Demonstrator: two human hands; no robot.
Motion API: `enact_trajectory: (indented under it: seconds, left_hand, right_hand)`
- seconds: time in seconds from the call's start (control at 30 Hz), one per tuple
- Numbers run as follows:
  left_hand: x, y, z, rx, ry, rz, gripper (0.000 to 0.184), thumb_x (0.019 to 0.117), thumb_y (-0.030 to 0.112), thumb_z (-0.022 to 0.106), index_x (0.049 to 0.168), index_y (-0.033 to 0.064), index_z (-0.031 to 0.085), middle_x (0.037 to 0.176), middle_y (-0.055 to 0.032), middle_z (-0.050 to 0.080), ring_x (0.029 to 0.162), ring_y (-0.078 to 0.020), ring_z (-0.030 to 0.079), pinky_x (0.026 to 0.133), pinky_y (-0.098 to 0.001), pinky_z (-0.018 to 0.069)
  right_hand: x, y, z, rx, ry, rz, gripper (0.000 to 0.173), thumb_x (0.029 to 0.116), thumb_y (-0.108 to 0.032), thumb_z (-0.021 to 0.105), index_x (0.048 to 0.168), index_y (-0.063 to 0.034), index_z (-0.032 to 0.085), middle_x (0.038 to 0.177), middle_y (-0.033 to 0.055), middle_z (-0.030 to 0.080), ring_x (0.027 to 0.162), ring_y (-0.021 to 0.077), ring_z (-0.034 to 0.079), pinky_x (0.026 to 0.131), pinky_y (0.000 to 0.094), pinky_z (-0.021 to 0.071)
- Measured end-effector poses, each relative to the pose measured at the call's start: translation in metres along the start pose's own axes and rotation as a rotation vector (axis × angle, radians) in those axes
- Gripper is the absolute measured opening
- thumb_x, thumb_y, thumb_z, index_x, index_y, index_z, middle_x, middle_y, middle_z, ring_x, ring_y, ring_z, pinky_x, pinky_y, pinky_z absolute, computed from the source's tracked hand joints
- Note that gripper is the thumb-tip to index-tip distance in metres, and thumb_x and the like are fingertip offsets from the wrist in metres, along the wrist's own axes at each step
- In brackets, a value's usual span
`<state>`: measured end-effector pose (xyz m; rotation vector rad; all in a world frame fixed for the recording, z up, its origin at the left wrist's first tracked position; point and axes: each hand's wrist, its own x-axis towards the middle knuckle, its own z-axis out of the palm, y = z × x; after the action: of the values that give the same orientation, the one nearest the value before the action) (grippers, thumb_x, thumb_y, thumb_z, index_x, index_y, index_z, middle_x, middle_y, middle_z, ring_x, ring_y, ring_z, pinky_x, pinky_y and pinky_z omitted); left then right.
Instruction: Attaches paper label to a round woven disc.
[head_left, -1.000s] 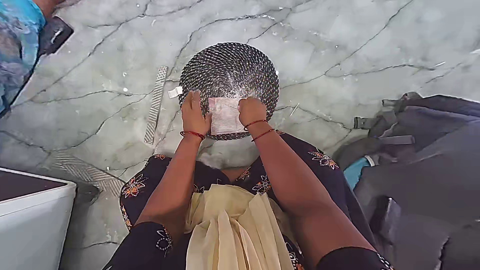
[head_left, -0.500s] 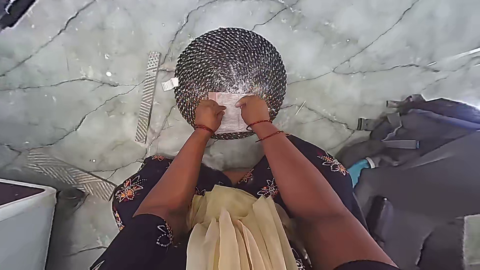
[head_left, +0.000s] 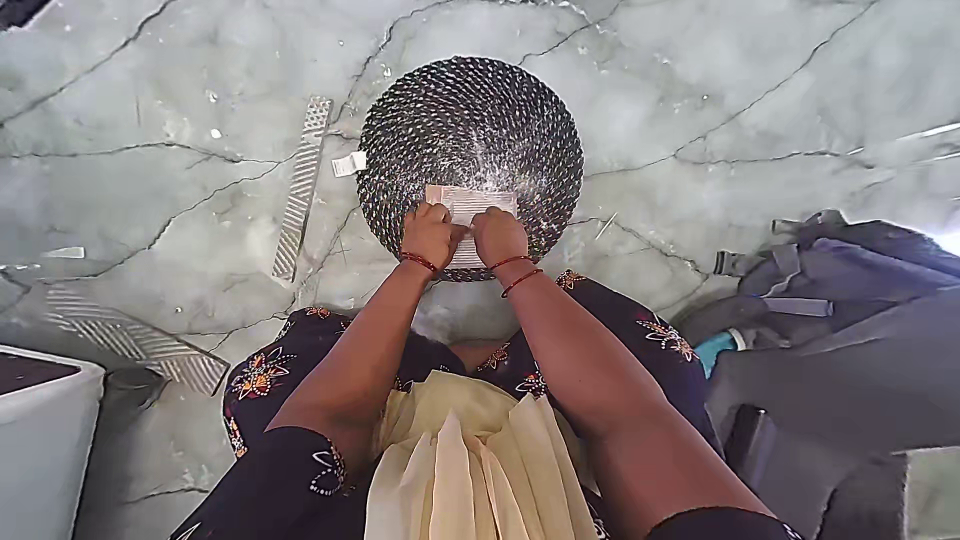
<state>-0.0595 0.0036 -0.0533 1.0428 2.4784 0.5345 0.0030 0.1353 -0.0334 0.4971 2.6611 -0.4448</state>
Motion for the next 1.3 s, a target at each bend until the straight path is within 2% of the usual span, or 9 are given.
enact_trajectory:
  seconds: [0.33,0.5,0.67,0.83,0.93,1.0,1.1,1.17,1.3]
  left_hand:
    - [0.001,0.001,-0.003,0.025,-0.061,-0.062,0.025,0.1023,0.02,0.062,0.119,0.0186,0.08,0.131,-0.0177,0.066,0.128,-0.0409,0.055,0.106,-0.0632,0.0399]
    - [0.002,-0.001,-0.012,-0.089,-0.087,-0.111,0.025,0.1005,0.022,0.064,0.119,0.0147,0.079,0.134,-0.0179,0.065,0.135,-0.0412,0.051,0.109,-0.0662,0.0354]
    - [0.003,-0.002,-0.026,-0.218,-0.116,-0.212,0.032,0.0967,0.013,0.063,0.127,0.0062,0.072,0.129,-0.0215,0.069,0.132,-0.0443,0.055,0.11,-0.0701,0.0348]
    - [0.003,0.001,-0.03,-0.413,0.097,-0.394,0.046,0.1009,0.006,0.053,0.146,-0.0054,0.05,0.132,-0.0248,0.066,0.124,-0.0407,0.064,0.108,-0.0581,0.0469]
    - [0.002,-0.005,-0.03,-0.363,0.38,-0.397,0.075,0.0932,0.004,0.063,0.16,-0.0027,0.029,0.148,-0.0279,0.052,0.137,-0.042,0.051,0.114,-0.0529,0.0418]
    - [0.0,-0.013,-0.025,-0.264,0.537,-0.21,0.082,0.0854,0.005,0.069,0.16,0.0011,0.035,0.158,-0.0309,0.04,0.146,-0.0467,0.04,0.118,-0.0573,0.0357]
    - [-0.002,-0.018,-0.024,-0.185,0.462,0.004,0.05,0.0878,0.009,0.069,0.138,0.012,0.068,0.161,-0.0274,0.039,0.151,-0.0512,0.031,0.116,-0.0705,0.0276]
    - [-0.002,-0.015,-0.029,-0.153,0.24,-0.003,0.031,0.0978,0.01,0.062,0.125,0.0109,0.076,0.151,-0.0214,0.054,0.145,-0.0458,0.043,0.114,-0.0701,0.0297]
    - [-0.005,-0.02,-0.038,-0.177,-0.01,0.005,0.032,0.1065,0.01,0.05,0.128,-0.0005,0.071,0.127,-0.0245,0.07,0.125,-0.041,0.065,0.113,-0.0571,0.0431]
  right_hand:
    - [0.002,0.004,-0.017,-0.018,-0.053,0.135,0.028,0.1026,-0.007,0.051,0.123,-0.002,0.069,0.132,0.0206,0.064,0.126,0.0433,0.059,0.092,0.062,0.0514]
    - [0.004,0.006,-0.025,0.017,-0.059,0.154,0.031,0.0955,-0.011,0.067,0.126,-0.0026,0.069,0.135,0.0224,0.062,0.127,0.0458,0.057,0.092,0.0655,0.0504]
    - [0.003,0.008,-0.051,0.199,0.029,0.232,0.031,0.1043,-0.02,0.052,0.125,-0.0055,0.07,0.133,0.0198,0.065,0.125,0.0382,0.062,0.099,0.0597,0.0497]
    - [-0.002,0.006,-0.06,0.29,0.1,0.103,0.036,0.1092,-0.018,0.043,0.129,-0.0058,0.07,0.135,0.018,0.066,0.13,0.0342,0.06,0.108,0.0556,0.0444]
    - [-0.006,0.004,-0.064,0.224,0.058,-0.04,0.036,0.1049,-0.003,0.042,0.128,-0.0078,0.069,0.123,0.0176,0.071,0.119,0.0381,0.066,0.1,0.0593,0.0486]
    - [-0.008,0.0,-0.065,0.165,-0.004,-0.075,0.035,0.104,-0.002,0.044,0.135,-0.0071,0.059,0.114,0.0184,0.073,0.11,0.0416,0.069,0.091,0.0624,0.0517]
    - [-0.007,-0.003,-0.063,0.078,-0.096,-0.073,0.042,0.1014,-0.002,0.05,0.143,-0.0047,0.048,0.115,0.0203,0.072,0.113,0.0439,0.067,0.092,0.0638,0.0512]
    - [-0.004,0.0,-0.059,0.071,-0.099,-0.077,0.04,0.1005,-0.001,0.052,0.14,-0.0046,0.053,0.116,0.0192,0.073,0.115,0.0427,0.067,0.095,0.0628,0.0505]
    - [-0.005,0.002,-0.057,0.076,-0.117,-0.005,0.036,0.101,-0.004,0.055,0.137,-0.0039,0.057,0.12,0.0241,0.069,0.117,0.0449,0.065,0.095,0.0633,0.0506]
